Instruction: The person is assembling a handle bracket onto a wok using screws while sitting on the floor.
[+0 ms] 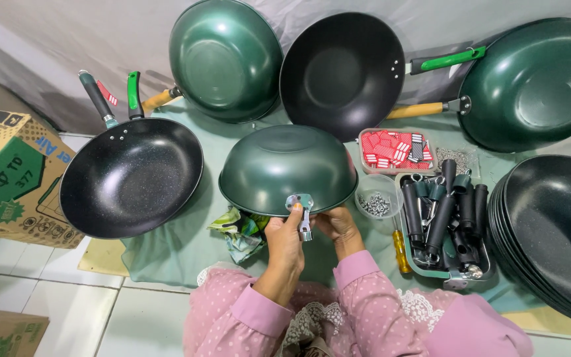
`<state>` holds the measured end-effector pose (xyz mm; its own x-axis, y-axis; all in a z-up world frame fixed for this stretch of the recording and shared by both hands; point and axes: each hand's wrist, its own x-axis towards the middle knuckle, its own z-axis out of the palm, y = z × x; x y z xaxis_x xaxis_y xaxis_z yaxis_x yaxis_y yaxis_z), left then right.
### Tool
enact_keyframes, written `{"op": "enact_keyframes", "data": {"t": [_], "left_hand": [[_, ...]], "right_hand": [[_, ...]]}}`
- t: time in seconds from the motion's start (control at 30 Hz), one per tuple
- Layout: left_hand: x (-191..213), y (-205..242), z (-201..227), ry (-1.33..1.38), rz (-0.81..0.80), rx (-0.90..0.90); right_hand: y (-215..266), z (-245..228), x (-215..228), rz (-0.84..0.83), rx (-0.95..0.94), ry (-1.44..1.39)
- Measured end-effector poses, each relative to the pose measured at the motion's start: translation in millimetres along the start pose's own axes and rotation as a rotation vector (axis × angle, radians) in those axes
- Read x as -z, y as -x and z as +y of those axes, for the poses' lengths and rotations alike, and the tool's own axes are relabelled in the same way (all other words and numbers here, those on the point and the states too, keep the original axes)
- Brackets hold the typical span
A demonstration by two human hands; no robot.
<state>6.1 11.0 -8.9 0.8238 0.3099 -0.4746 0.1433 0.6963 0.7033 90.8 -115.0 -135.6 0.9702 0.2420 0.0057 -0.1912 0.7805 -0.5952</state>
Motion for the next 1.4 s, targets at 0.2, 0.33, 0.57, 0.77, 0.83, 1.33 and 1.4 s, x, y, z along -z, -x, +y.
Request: {"op": "enact_keyframes", "data": {"t": [0.2, 0.33, 0.57, 0.77, 0.83, 1.33, 1.4], "left_hand": [[-5, 7, 3, 0.000, 0.008, -0.003], [1, -2, -5, 0.001, 0.011, 0.008], [1, -4, -8, -0.032, 0.010, 0.007], [2, -9, -8, -0.031, 0.007, -0.014], [1, -10, -7, -0.018, 0.008, -0.017], [-2, -11, 3, 0.002, 0.004, -0.015], [-5, 0, 11, 0.045, 0.003, 0.024]], "right_hand": [[13, -6, -2, 0.087, -0.048, 0.048], [10, 1, 13, 0.119, -0.017, 0.036], [4, 19, 56, 0.189, 0.024, 0.011], [16, 1, 14, 0.192, 0.061, -0.004], [19, -6, -3, 0.186, 0.065, 0.007], [37, -95, -101, -0.135, -0.453, 1.798], [41, -108, -111, -0.252, -0.570, 2.102]]}}
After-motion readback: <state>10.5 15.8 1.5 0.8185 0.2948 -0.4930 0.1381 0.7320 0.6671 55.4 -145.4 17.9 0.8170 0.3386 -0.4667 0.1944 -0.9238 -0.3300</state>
